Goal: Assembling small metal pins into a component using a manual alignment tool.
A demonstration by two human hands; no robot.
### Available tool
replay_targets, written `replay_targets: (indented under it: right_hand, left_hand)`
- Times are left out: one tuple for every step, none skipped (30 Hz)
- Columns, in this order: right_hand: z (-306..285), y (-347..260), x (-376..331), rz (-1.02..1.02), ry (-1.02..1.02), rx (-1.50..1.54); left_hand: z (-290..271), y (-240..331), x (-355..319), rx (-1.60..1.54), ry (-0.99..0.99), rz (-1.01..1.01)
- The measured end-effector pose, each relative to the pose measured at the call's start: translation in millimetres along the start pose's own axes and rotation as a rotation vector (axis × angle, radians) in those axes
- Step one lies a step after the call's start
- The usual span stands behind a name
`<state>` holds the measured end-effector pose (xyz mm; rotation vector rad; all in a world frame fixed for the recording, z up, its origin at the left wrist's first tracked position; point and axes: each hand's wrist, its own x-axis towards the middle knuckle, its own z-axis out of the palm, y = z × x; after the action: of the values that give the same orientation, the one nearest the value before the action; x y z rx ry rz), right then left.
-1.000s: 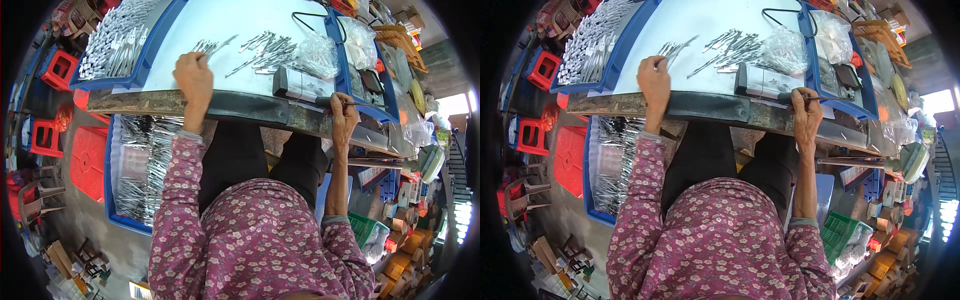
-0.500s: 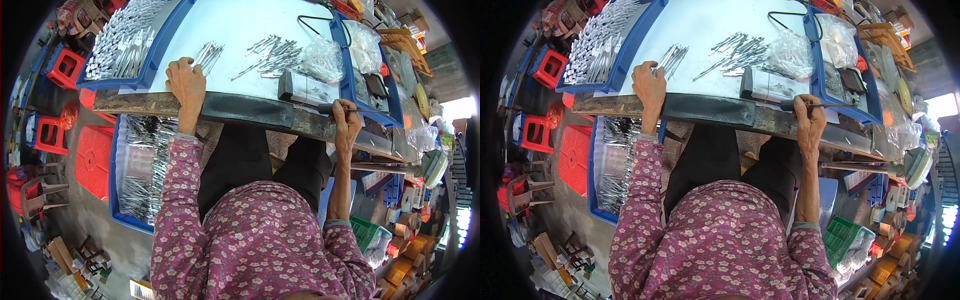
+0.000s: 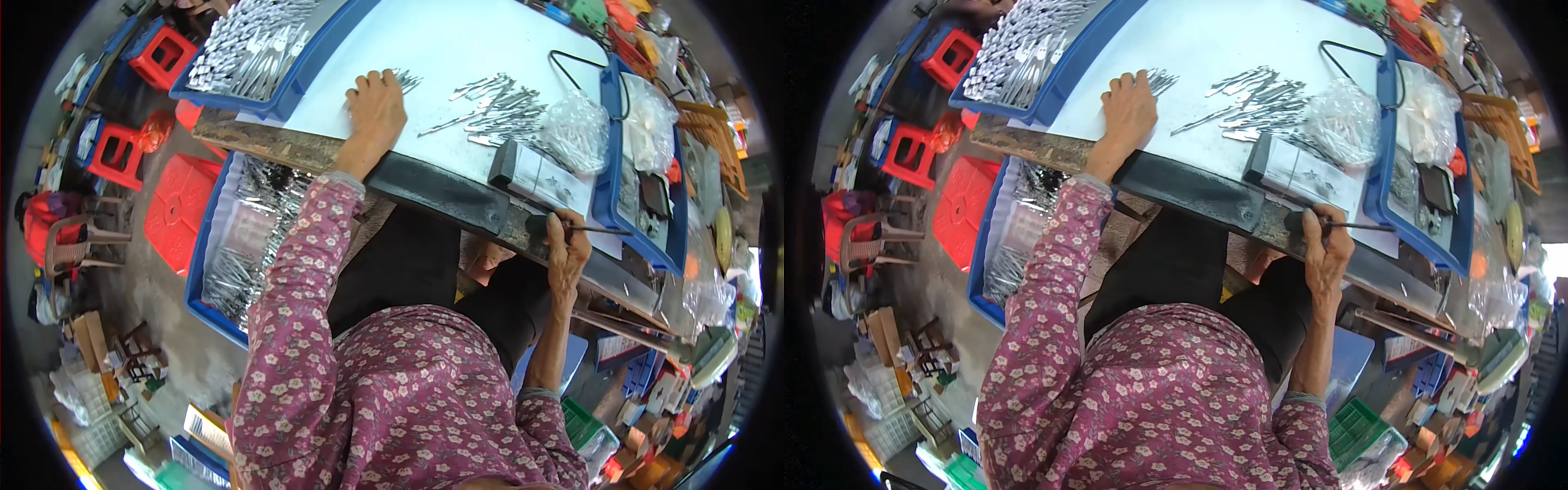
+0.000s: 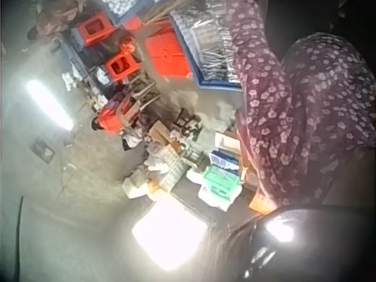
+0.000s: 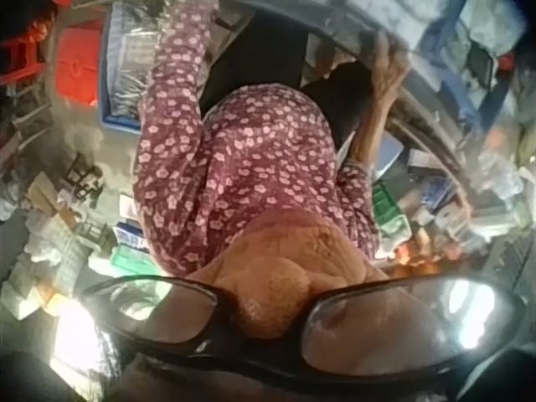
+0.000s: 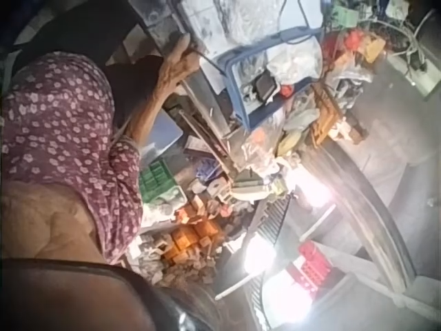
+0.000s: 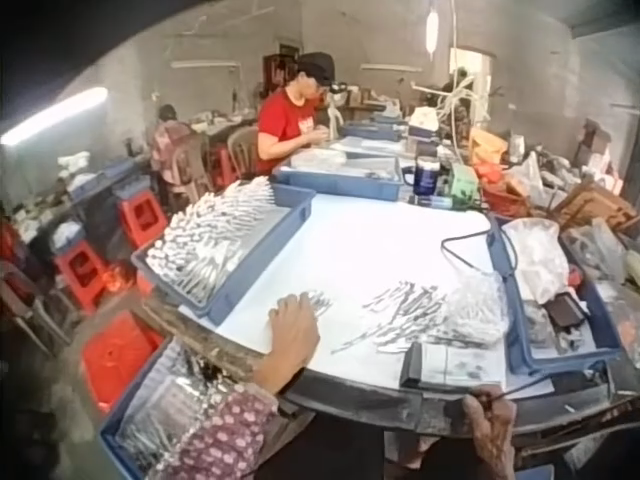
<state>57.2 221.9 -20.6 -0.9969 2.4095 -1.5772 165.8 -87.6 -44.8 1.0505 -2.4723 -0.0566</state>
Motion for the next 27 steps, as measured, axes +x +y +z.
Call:
replay_targets:
  right_hand:
    - [0,-1,0,-0.005,0.013,0.003]
    - [0,1,1,0.017,0.006,0.019]
    - [2,3,1,0.016,0.011,0.045]
    - [3,5,0,0.015,0.016,0.072]
    - [2,7,-1,0.005,0.009,0.071]
    - [2,12,-2,-0.002,0.029,0.116]
    - [3,15,-3,-0.008,0.049,0.161]
    - [1,18,-3,-0.007,0.051,0.153]
    - [2,20,-5,-0.004,0.040,0.158]
    - [4,22,-7,-0.015,0.072,0.176]
    - [5,24,-8,-0.027,0.110,0.191]
    - [4,24,-7,-0.026,0.111,0.189]
    - [4,25,-7,-0.013,0.102,0.210]
    - [4,25,-7,0.003,0.098,0.228]
    - [4,27,-6,-0.004,0.097,0.248]
    - [3,28,-6,-0.003,0.100,0.251]
    - [3,28,-6,-0.003,0.104,0.255]
    - [3,26,-6,-0.002,0.115,0.261]
    - [2,28,-5,-0.009,0.119,0.254]
    - [3,29,-7,-0.012,0.124,0.250]
    - [4,26,-7,-0.019,0.134,0.252]
    - [4,25,-8,-0.017,0.146,0.244]
    - [5,26,-9,-0.011,0.131,0.254]
    - [5,26,-9,-0.006,0.115,0.263]
    - [5,27,-8,-0.004,0.117,0.265]
    - [5,27,-9,0.001,0.118,0.261]
    - [5,27,-9,0.005,0.117,0.257]
  left_hand:
    - [0,3,1,0.010,0.008,-0.005]
    - [0,5,1,0.022,0.017,-0.011]
    - [1,6,-1,0.001,0.044,-0.006]
    - [5,8,-2,0.007,0.069,-0.014]
    - [10,11,-1,0.010,0.092,-0.020]
    - [12,13,1,0.012,0.115,-0.039]
    - [13,15,2,0.003,0.119,-0.054]
    - [12,19,4,-0.012,0.123,-0.065]
    - [13,20,6,-0.014,0.096,-0.071]
    - [11,19,4,-0.008,0.092,-0.078]
    - [9,19,4,-0.013,0.087,-0.077]
    - [8,19,3,-0.020,0.082,-0.074]
    - [8,17,4,-0.033,0.067,-0.091]
    - [5,19,4,-0.045,0.046,-0.116]
    - [2,21,5,-0.058,0.025,-0.139]
    - [2,23,6,-0.039,0.023,-0.147]
    - [3,23,6,-0.032,0.029,-0.147]
    - [5,24,7,-0.026,0.035,-0.148]
    - [8,24,8,-0.036,0.033,-0.137]
    - [9,23,7,-0.030,0.046,-0.129]
    - [9,23,8,-0.024,0.060,-0.122]
    - [9,23,7,-0.004,0.058,-0.116]
    - [8,22,8,-0.003,0.055,-0.110]
    - [7,21,8,0.000,0.012,-0.125]
    - [7,21,9,0.003,-0.031,-0.141]
    - [7,22,9,0.001,-0.031,-0.137]
    - [8,22,8,0.012,-0.022,-0.121]
